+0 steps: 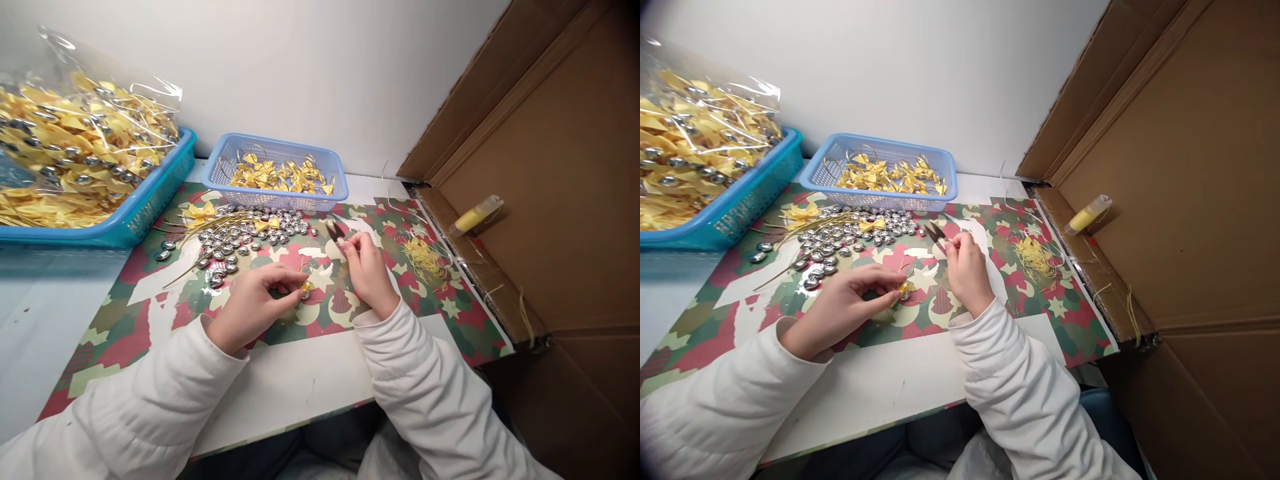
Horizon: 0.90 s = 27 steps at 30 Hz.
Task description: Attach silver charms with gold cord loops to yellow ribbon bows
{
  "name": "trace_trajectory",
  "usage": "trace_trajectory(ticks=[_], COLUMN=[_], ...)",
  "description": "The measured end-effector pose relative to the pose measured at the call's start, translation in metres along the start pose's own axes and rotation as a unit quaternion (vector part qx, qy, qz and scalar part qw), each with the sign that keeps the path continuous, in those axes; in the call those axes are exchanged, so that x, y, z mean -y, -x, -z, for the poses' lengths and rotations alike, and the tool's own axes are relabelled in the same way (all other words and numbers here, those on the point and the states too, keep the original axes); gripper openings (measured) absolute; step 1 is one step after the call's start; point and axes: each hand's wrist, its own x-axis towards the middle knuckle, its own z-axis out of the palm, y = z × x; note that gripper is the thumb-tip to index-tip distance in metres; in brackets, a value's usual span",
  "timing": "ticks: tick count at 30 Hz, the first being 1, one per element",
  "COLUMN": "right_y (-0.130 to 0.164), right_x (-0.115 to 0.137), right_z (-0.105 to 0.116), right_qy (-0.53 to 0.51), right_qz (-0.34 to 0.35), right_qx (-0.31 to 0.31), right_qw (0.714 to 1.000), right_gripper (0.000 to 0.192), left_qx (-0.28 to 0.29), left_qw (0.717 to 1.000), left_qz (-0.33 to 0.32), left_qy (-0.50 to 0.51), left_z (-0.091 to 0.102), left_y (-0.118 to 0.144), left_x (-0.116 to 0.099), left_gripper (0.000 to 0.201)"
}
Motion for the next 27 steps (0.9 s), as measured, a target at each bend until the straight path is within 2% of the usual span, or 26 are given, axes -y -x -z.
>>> trace_trajectory(ticks=[2, 4, 10, 12, 14, 17, 20, 23, 27], right_y=[-0.001, -0.001, 0.0, -0.001, -0.002, -0.001, 0.004, 0.011, 0.016], right_x=[0.001, 0.001, -0.003, -0.005, -0.005, -0.002, 0.008, 0.017, 0.022], right_z=[0.002, 0.004, 0.004, 0.005, 0.007, 0.013, 0.018, 0.017, 0.012], right_qy=[-0.065, -0.077, 0.033, 0.043, 0.04, 0.015, -0.021, -0.001, 0.104], right_qz=[-0.02, -0.026, -0.034, -0.021, 0.007, 0.046, 0.095, 0.126, 0.101], right_qx=[0.011, 0.027, 0.036, 0.021, -0.008, -0.025, 0.06, 0.152, 0.16], right_qw=[0.998, 0.996, 0.998, 0.999, 0.999, 0.999, 0.993, 0.98, 0.976], right_gripper=[0.017, 0.018, 0.034, 0.035, 0.027, 0.036, 0.042, 0.044, 0.045], left_qx=[0.001, 0.001, 0.003, 0.002, -0.001, -0.003, 0.0, 0.0, 0.005], left_qw=[1.0, 1.0, 1.0, 1.0, 1.0, 1.0, 1.0, 1.0, 1.0], left_qz=[0.003, 0.004, 0.007, 0.006, 0.006, 0.0, -0.007, -0.011, -0.004], left_qy=[-0.001, -0.002, -0.002, 0.002, 0.003, -0.003, -0.009, -0.011, -0.007], left_z=[0.0, 0.0, -0.001, -0.001, -0.001, 0.0, 0.0, 0.0, -0.002], left_y=[0.0, 0.0, 0.0, 0.0, 0.0, 0.0, -0.001, -0.002, -0.002], left_x=[0.0, 0.0, 0.0, 0.001, 0.001, 0.001, 0.0, 0.0, 0.0], left_gripper=[0.024, 0.023, 0.024, 0.025, 0.026, 0.025, 0.025, 0.026, 0.028])
